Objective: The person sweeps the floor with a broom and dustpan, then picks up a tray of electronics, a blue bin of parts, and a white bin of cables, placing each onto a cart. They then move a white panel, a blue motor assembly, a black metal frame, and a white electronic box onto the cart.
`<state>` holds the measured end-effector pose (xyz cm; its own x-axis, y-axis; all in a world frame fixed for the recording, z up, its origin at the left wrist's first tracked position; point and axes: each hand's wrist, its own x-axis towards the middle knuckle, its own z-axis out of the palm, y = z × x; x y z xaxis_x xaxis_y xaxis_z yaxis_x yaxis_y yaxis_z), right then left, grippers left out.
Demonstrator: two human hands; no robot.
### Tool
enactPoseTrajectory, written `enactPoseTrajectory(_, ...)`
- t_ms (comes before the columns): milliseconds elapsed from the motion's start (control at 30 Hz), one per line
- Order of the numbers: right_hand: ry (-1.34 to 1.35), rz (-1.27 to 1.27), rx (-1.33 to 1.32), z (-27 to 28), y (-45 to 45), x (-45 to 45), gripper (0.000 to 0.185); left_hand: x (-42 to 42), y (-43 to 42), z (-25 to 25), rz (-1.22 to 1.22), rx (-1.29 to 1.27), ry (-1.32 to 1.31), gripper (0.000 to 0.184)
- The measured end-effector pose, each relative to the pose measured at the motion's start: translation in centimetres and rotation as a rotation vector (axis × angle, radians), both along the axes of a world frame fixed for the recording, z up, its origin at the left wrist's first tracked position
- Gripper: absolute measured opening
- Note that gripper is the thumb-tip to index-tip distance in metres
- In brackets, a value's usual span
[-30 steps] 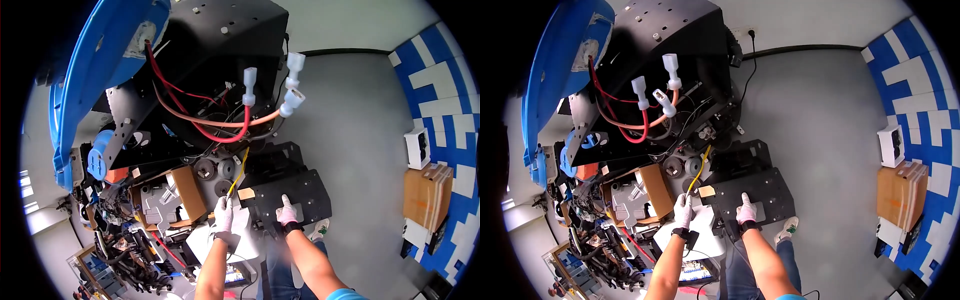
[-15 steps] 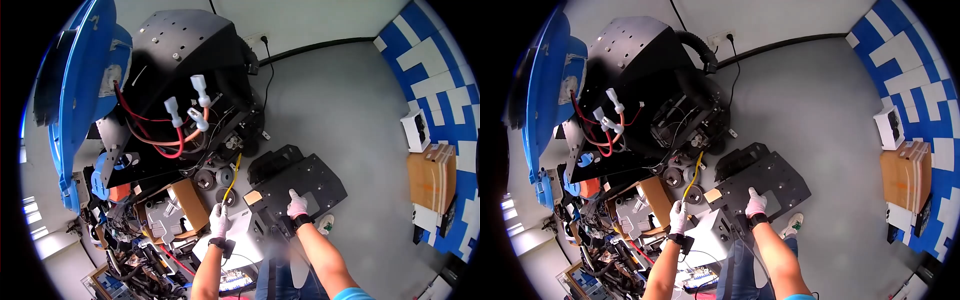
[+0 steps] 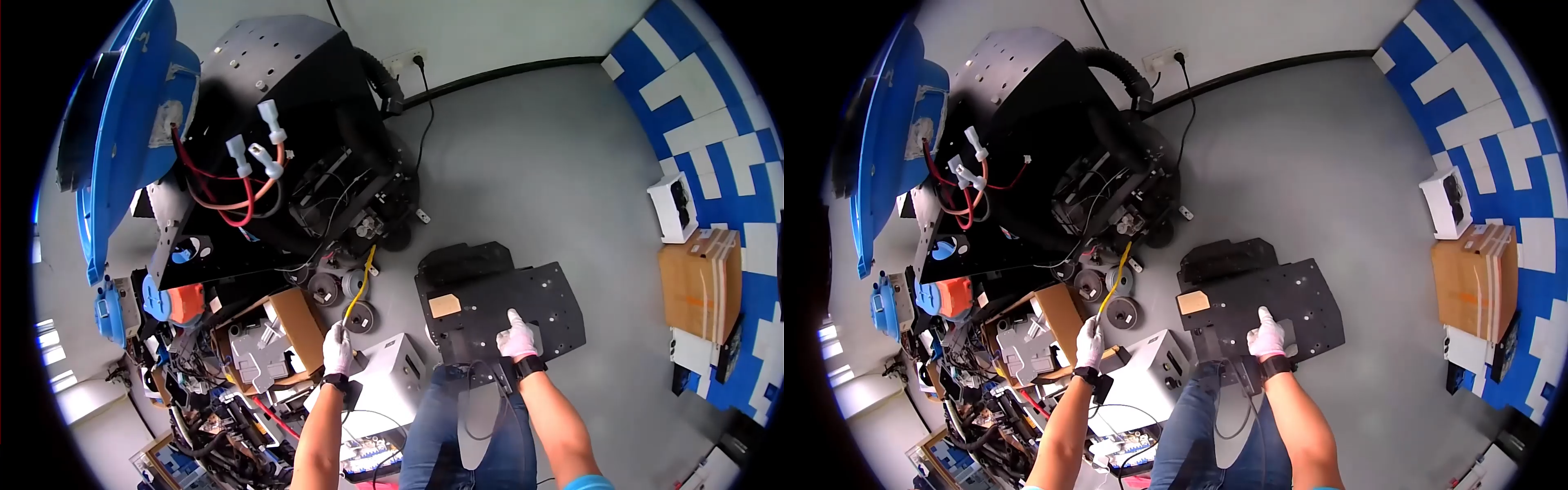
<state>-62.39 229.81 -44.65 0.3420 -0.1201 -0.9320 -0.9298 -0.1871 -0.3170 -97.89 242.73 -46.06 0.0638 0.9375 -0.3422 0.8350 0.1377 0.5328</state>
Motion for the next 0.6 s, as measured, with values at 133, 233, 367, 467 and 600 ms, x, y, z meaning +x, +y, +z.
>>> enactPoseTrajectory(133, 0.026, -0.156, 0.050, 0.0, -3.8, 2.8, 0.044, -1.0, 0.0, -2.5, -0.053, 0.037, 0.096, 0.026)
enactPoseTrajectory(233, 0.001, -0.159, 0.096, 1.7, -6.6, 4.9, 0.047, -1.6, 0.0, -4.0, -0.016, -0.005, 0.149, 0.041)
enactPoseTrajectory(367, 0.012, -0.261, 0.114, 1.7, -10.9, 7.8, 0.048, -3.4, -1.5, -2.3, 0.027, -0.029, 0.172, 0.060)
enactPoseTrajectory(467, 0.043, -0.304, 0.190, 2.9, -15.0, 9.7, 0.039, -7.2, -5.1, 0.7, 0.006, -0.159, 0.288, 0.065)
enactPoseTrajectory(600, -0.002, -0.329, 0.202, 4.9, -20.2, 12.6, 0.031, -6.6, -12.4, 5.9, 0.041, -0.199, -0.204, 0.037)
